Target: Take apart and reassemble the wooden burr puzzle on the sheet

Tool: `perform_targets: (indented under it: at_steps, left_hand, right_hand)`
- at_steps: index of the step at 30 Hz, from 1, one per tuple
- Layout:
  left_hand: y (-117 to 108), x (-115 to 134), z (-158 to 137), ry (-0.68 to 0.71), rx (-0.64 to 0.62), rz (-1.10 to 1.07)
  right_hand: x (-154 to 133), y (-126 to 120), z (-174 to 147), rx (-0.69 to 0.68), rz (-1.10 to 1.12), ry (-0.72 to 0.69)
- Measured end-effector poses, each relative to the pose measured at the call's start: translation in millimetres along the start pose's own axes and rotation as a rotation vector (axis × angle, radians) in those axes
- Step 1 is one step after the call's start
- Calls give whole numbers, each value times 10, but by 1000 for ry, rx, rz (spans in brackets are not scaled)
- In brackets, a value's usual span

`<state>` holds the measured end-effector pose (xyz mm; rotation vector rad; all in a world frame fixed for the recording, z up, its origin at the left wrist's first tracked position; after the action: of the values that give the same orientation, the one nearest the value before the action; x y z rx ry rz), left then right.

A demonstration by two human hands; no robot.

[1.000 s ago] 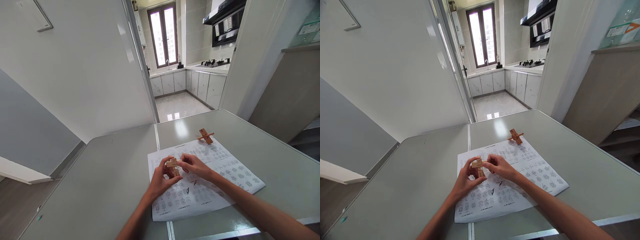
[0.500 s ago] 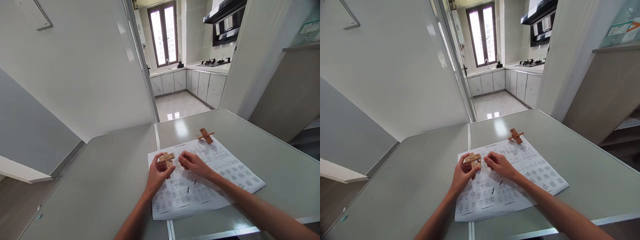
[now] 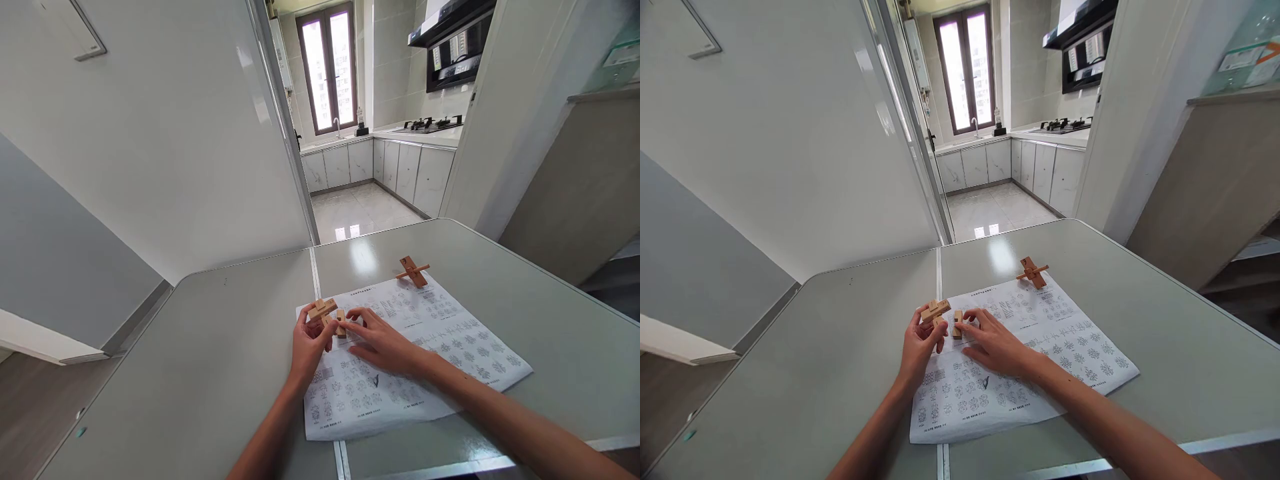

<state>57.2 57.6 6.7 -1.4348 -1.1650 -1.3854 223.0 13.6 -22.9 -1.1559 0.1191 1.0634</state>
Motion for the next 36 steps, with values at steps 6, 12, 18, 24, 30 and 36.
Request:
perform_targets:
  at_steps: [6,12,18,24,30,36]
  left_hand:
    - [6,-6,-6,-3,-9,40]
    - [34,6,-23,11,-38,42]
    - [62,44,-53,28,-39,34]
    - [74,18,-50,27,-45,29]
    - [71,20,-49,23,-42,39]
    - [80,22,-43,5,-41,52]
  right_hand:
    - [-15,-20,13,18,54,39]
    - [1,-38,39,8,204,70]
    - [45,-163,93,108,630,199]
    - [81,-200,122,180,755,198]
    - [77,-202,103,180,677,220]
    - [72,-238,64,316,414,147]
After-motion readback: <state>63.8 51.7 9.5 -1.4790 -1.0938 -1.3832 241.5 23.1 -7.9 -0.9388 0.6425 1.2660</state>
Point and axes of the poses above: each hand's wrist, its own z-axis towards the middle knuckle, its own y-axis out of the palm, x = y × z, the point moved 6 cm from there along z, towards the middle knuckle, and after that the axes turned 5 degrees about -y, right-handed, at the moved point
